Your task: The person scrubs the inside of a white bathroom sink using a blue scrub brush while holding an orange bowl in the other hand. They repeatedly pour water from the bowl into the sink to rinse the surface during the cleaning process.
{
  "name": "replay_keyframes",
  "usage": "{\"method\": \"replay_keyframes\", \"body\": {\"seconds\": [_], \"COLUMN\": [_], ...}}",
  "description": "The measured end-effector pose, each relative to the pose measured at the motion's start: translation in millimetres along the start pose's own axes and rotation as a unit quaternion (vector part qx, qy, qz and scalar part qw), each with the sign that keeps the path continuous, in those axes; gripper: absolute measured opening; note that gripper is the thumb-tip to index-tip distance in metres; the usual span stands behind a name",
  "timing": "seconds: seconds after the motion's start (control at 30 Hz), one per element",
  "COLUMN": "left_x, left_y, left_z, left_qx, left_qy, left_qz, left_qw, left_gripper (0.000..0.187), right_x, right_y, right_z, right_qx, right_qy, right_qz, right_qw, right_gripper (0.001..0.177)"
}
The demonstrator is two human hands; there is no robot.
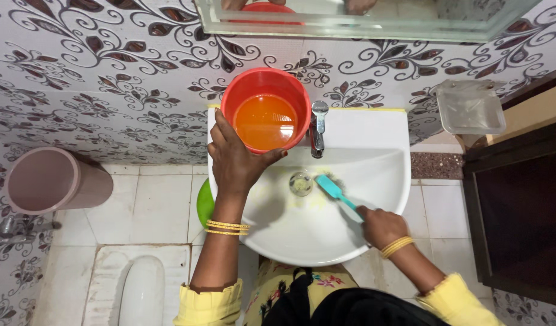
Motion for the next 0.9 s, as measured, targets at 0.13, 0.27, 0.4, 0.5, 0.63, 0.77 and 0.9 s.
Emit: {"method": "replay_keyframes", "body": {"seconds": [0.13, 0.27, 0.4, 0.5, 0.63, 0.77, 0.9], "left_x": [-1.2, -0.3, -2.7, -0.6, -2.3, -2.4, -3.6], "left_y": [-2.4, -2.5, -0.9, -5.7, -2.8, -4.1, -3.4], "left_z": [0.8, -0.2, -0.2, 4.9, 5.9, 5.9, 5.9], "left_qx": [0.001, 0.002, -0.014, -0.008, -0.020, -0.021, -0.026], "left_qy": [-0.012, -0.014, -0.005, -0.012, 0.011, 0.010, 0.018], "left_qz": [-0.015, -0.012, 0.019, 0.009, 0.057, 0.059, 0.078], "left_qw": [1.000, 1.000, 1.000, 1.000, 0.998, 0.998, 0.996], "left_gripper": [0.155, 0.154, 0.152, 0.155, 0.152, 0.152, 0.151], "right_x": [-33.0, -27.9, 2.2, -4.2, -27.1, -15.5, 13.0], "right_y": [8.8, 74.8, 40.4, -7.5, 19.6, 72.8, 47.9], "right_z": [-19.7, -21.0, -1.6, 10.2, -15.4, -21.0, 1.8], "right_qx": [0.024, 0.146, 0.070, 0.059, 0.118, 0.130, 0.028], "right_qy": [0.139, 0.136, 0.035, 0.006, 0.086, 0.072, -0.018], "right_qz": [0.009, 0.129, 0.027, -0.003, 0.095, 0.144, 0.035], "right_qw": [0.990, 0.971, 0.997, 0.998, 0.985, 0.978, 0.999], "right_gripper": [0.045, 0.045, 0.043, 0.041, 0.048, 0.045, 0.043]}}
Point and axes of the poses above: each hand's wrist, its own x-axis towards the middle knuckle, its own z-axis out of the back of the hand, y = z × x, the point moved 8 cm from there along x, towards the middle knuckle, and after that the axes turned 8 degrees about -z, right-handed, at the moved point
